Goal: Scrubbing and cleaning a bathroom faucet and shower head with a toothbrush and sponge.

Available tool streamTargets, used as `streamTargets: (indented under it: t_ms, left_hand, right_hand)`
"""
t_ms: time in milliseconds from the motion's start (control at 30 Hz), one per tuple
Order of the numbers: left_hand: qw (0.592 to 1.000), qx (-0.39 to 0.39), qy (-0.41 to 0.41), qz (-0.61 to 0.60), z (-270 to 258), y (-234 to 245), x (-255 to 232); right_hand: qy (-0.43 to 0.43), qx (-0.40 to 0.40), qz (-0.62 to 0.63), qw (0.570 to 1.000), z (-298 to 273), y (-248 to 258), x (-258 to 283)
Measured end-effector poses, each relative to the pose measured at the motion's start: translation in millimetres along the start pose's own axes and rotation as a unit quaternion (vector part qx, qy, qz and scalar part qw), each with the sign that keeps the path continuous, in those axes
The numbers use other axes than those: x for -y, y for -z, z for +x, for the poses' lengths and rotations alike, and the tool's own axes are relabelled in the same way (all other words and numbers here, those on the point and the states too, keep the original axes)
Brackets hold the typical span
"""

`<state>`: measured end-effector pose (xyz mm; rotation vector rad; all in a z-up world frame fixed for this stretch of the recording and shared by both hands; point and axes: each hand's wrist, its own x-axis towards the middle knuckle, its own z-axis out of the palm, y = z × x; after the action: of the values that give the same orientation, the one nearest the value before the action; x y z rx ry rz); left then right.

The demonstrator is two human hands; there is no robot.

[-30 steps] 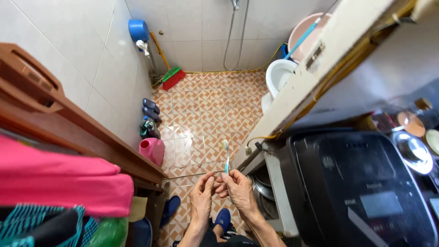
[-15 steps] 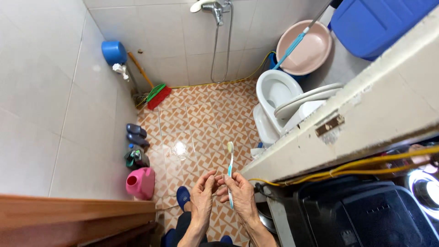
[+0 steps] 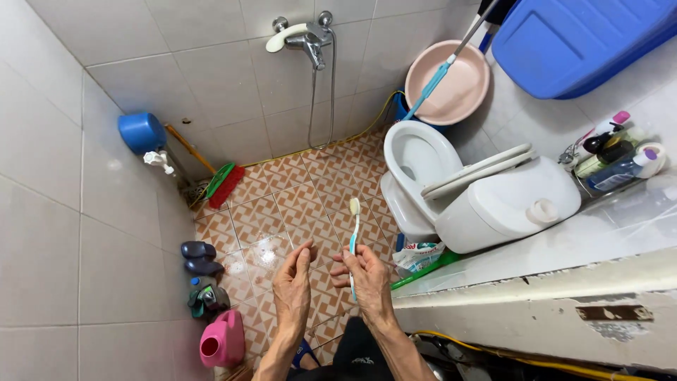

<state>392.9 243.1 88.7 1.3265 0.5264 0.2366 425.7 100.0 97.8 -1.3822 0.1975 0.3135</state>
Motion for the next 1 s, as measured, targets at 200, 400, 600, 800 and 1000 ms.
streamTargets:
  t_ms: [200,400,600,800,1000]
  left_hand:
    - [0.999,0.023,0.028,0.025,43,-1,-7]
    - [0.997,0.033,0.050,0.038,95,-8,4]
    - [0.998,0.038,0.035,0.022,186,-42,-11]
    - [0.997,0.064,0.042,0.000,276,-108,-13]
    - [0.993,0.109,0.051,-0.013,334,-167,-14]
  right_hand:
    - [0.024,-0.046,-0.033,0.998,32,-14,10]
    - [-0.013,-0.055,-0.023,0.998,100,-29,5]
    - [0.000,-0.033,0.009,0.999,201,-39,10]
    - [-0.003,-0.036,-0.011,0.999,284,-24,67]
    - [0.010,-0.081,-0.055,0.995,346,3,94]
